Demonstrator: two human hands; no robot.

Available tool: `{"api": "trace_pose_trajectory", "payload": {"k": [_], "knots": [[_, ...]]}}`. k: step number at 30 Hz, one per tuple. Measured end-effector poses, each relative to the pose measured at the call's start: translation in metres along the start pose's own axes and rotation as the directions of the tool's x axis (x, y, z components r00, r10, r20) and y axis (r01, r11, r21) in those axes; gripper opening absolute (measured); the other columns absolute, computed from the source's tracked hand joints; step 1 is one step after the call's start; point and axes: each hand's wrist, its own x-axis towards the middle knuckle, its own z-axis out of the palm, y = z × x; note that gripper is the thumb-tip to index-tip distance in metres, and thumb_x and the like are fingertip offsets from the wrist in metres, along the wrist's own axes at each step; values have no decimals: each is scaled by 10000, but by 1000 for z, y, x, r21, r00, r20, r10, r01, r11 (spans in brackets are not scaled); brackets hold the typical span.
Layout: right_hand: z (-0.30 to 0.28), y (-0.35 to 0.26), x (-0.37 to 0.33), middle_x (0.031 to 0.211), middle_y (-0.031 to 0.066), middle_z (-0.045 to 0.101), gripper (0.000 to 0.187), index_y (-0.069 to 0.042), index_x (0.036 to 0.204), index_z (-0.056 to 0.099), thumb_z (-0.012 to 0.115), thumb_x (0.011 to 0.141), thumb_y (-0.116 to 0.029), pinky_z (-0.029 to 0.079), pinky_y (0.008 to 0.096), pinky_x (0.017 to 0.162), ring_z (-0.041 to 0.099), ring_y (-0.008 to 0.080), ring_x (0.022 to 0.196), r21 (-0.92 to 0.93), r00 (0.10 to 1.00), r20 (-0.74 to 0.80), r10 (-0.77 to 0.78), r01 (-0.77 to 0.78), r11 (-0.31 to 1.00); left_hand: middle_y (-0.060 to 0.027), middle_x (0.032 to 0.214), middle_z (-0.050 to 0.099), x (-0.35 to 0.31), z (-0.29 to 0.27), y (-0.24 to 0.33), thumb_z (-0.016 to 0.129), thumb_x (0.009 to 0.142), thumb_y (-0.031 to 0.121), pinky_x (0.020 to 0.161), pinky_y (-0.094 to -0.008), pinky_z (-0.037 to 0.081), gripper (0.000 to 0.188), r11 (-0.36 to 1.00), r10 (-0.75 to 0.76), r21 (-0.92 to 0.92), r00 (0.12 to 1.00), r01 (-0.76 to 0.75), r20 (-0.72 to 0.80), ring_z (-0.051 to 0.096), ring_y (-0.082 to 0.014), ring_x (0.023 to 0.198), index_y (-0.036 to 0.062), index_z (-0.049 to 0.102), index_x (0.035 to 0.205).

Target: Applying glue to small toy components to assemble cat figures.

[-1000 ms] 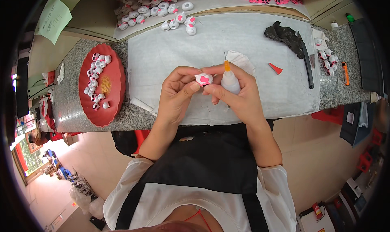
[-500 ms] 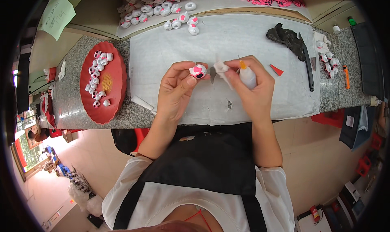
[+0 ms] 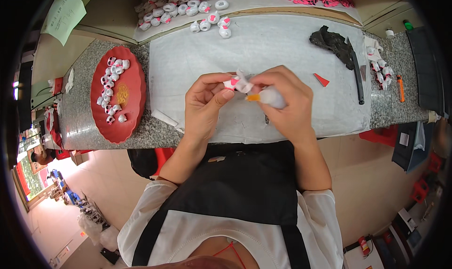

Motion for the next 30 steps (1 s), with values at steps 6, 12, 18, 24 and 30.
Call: {"api": "trace_pose_trajectory", "payload": {"k": [6, 12, 18, 24, 30], "knots": [[-25, 10, -8, 692, 47, 505, 253, -8, 900, 533, 565, 652, 32, 367, 189, 636, 460, 92, 640, -337, 961, -223, 165, -235, 912, -151, 981, 522, 1, 1, 1, 555, 712, 12, 779, -263, 398, 254, 990, -50, -130, 998, 56, 47, 511, -165, 885, -2, 468, 951], [19, -7, -10, 631, -11, 467, 318, -16, 939, 526, 609, 632, 1, 311, 155, 479, 401, 38, 544, 464, 942, 75, 326, -322, 825, -111, 940, 533, 1, 0, 1, 562, 707, 14, 762, -251, 399, 272, 987, -119, -99, 989, 127, 82, 511, -141, 853, -1, 460, 958], [19, -4, -9, 735, 38, 533, 215, -1, 874, 531, 604, 674, -32, 386, 166, 527, 492, 58, 623, 587, 916, 134, 379, -382, 714, -96, 911, 539, 0, 2, 2, 559, 708, 10, 727, -253, 419, 252, 976, -135, -155, 984, 152, 113, 517, -133, 828, 8, 470, 944], [21, -2, -11, 634, 35, 511, 210, 10, 850, 528, 604, 658, -27, 330, 167, 411, 457, 65, 504, 670, 906, 129, 404, -380, 638, -83, 844, 552, 0, 2, 1, 549, 707, -28, 710, -244, 433, 205, 984, -100, -136, 989, 115, 111, 525, -119, 783, -1, 493, 903], [21, -5, -7, 615, 48, 503, 218, 21, 860, 516, 584, 654, -7, 325, 184, 393, 451, 82, 481, 702, 872, 162, 462, -430, 567, -85, 874, 552, 1, 1, 1, 546, 716, -13, 709, -248, 432, 206, 984, -120, -120, 987, 132, 106, 523, -124, 817, 5, 493, 915]]}}
